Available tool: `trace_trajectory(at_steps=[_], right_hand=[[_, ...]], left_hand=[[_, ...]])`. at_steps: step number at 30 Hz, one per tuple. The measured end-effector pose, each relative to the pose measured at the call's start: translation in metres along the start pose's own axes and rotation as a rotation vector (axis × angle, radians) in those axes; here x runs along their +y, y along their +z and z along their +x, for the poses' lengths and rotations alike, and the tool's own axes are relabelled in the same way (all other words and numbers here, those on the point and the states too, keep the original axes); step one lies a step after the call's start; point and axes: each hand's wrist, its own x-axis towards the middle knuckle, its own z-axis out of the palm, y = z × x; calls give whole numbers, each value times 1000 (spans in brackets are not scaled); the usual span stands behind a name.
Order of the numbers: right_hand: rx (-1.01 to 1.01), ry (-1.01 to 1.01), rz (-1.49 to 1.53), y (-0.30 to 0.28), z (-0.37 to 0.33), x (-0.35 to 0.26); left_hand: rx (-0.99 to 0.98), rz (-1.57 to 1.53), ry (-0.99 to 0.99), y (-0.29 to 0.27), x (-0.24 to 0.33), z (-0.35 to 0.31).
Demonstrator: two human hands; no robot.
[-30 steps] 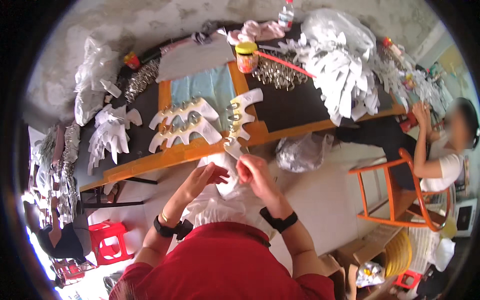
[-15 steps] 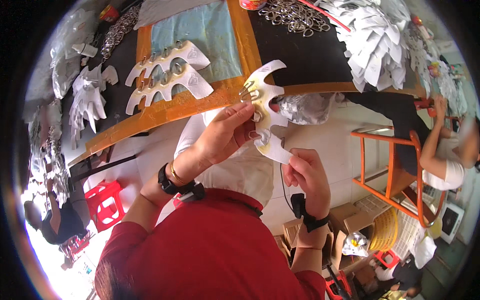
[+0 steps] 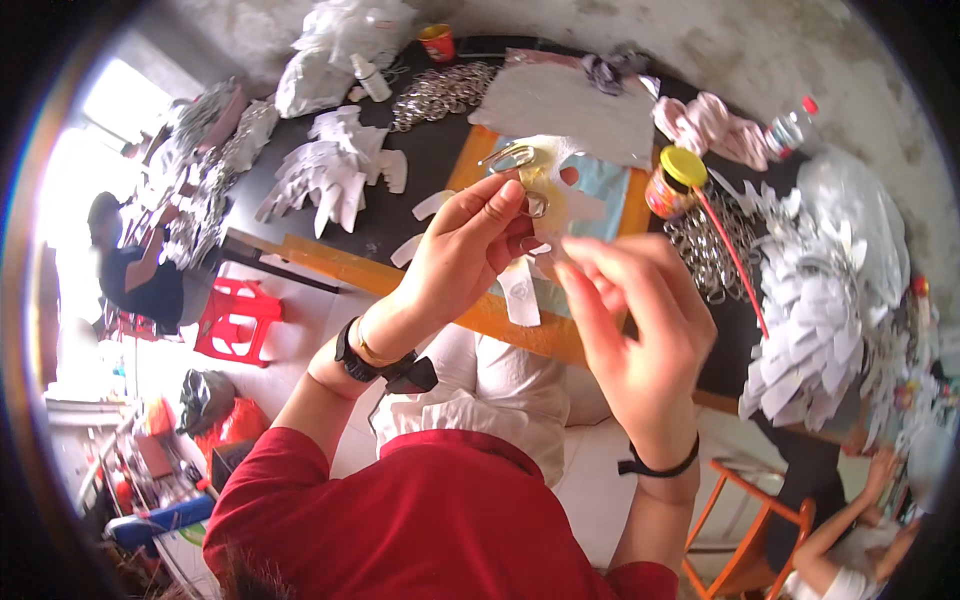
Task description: Applying glue and attaching decorative eyelets to white shoe components.
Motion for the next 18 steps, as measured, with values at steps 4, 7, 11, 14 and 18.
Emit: trace_trajectory(at_steps=[4,7,11,14,18], right_hand=[[-40,-75,-135,32,41,1],[20,-108,-140,47,52,5],[70,-107,-128,54,60,13],[80,-64,-116,55,66,23],[90,-45,-168,63,74,38]], left_hand=[[-57,65,100,2,30,2],[28,38,118,8,45,0],[-63,-67,41,-2,57,13],[-98,200,118,-13,57,31],[-129,100,51,-34,55,60]])
